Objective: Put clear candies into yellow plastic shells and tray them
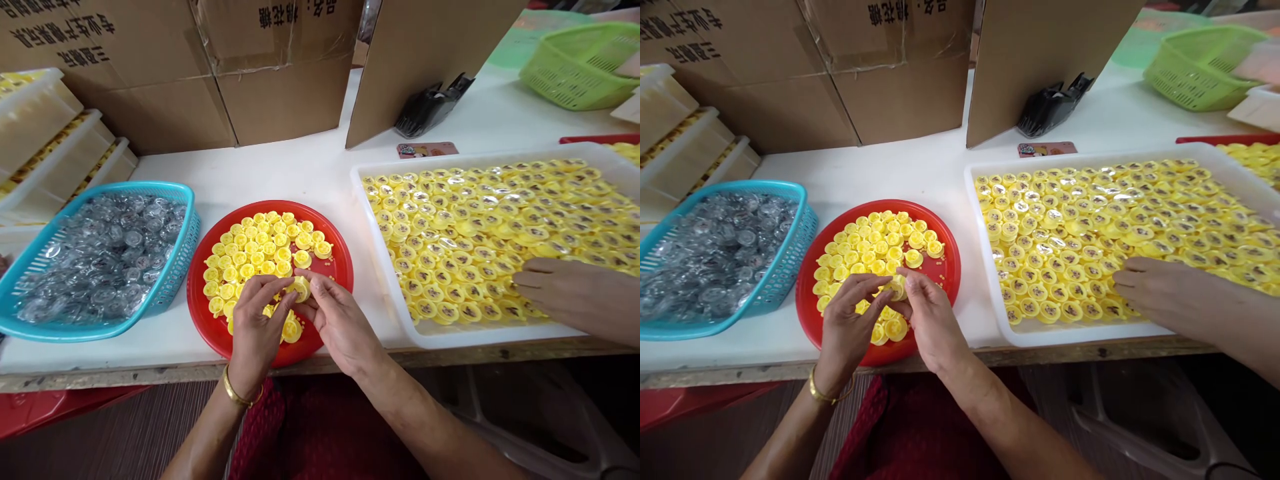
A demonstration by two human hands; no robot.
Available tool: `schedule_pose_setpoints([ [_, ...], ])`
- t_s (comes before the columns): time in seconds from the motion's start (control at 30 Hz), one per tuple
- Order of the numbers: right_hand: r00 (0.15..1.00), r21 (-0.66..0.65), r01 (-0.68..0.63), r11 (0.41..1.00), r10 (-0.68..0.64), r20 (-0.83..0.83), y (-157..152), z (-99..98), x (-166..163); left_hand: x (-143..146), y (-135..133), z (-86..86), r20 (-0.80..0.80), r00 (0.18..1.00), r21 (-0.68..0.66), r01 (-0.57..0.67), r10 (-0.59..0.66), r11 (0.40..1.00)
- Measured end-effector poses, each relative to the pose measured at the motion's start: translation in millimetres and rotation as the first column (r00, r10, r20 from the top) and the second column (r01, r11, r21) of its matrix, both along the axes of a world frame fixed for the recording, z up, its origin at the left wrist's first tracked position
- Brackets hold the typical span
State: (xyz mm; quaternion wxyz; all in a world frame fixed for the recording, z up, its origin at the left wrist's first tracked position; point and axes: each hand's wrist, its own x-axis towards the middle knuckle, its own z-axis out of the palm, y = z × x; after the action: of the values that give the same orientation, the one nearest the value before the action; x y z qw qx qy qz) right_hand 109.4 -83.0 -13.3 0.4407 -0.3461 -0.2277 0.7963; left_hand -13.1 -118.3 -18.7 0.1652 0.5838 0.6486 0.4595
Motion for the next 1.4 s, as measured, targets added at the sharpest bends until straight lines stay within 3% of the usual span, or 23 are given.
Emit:
schedule_pose_setpoints([
  [0.17,1.0,-0.065,0.031,0.997,-0.031,-0.004,2,0.4,1,4,1,-0.1,0.027,0.999,0.061,0.017,-0.019,0.998],
  [0.33,0.995,-0.119,0.103,0.988,-0.102,0.014,6,-1.9,2,8,-3,-2.6,-0.116,0.993,0.135,0.034,-0.018,0.99],
  [0.47,0.987,-0.134,0.159,0.978,-0.154,0.042,10,-6.8,2,10,-2,-6.3,-0.147,0.988,0.11,0.064,-0.048,0.992],
  [0.6,0.981,-0.116,0.19,0.975,-0.182,0.071,13,-10.7,3,7,13,0.9,-0.136,0.99,0.074,0.058,-0.047,0.996],
  [0.73,0.984,-0.098,0.17,0.981,-0.163,0.075,14,-10.1,3,0,37,15.7,-0.176,0.952,-0.067,0.241,-0.249,0.968],
  [0.83,0.983,-0.091,0.165,0.982,-0.156,0.098,13,-9.7,4,-5,53,26.2,-0.156,0.936,-0.25,0.273,-0.317,0.929],
  [0.93,0.984,-0.087,0.134,0.987,-0.122,0.131,13,-11.4,5,-8,67,37.7,-0.108,0.904,-0.467,0.321,-0.414,0.824],
  [1.03,0.984,-0.088,0.102,0.991,-0.087,0.158,12,-13.6,7,-10,78,50.2,-0.137,0.835,-0.601,0.358,-0.534,0.714],
  [1.2,0.984,-0.103,0.067,0.992,-0.049,0.172,13,-15.1,11,-7,85,58.6,-0.17,0.772,-0.673,0.363,-0.612,0.644],
  [1.4,0.982,-0.103,0.026,0.994,-0.006,0.188,16,-12.7,16,-6,80,47.5,-0.07,0.845,-0.644,0.367,-0.53,0.671],
])
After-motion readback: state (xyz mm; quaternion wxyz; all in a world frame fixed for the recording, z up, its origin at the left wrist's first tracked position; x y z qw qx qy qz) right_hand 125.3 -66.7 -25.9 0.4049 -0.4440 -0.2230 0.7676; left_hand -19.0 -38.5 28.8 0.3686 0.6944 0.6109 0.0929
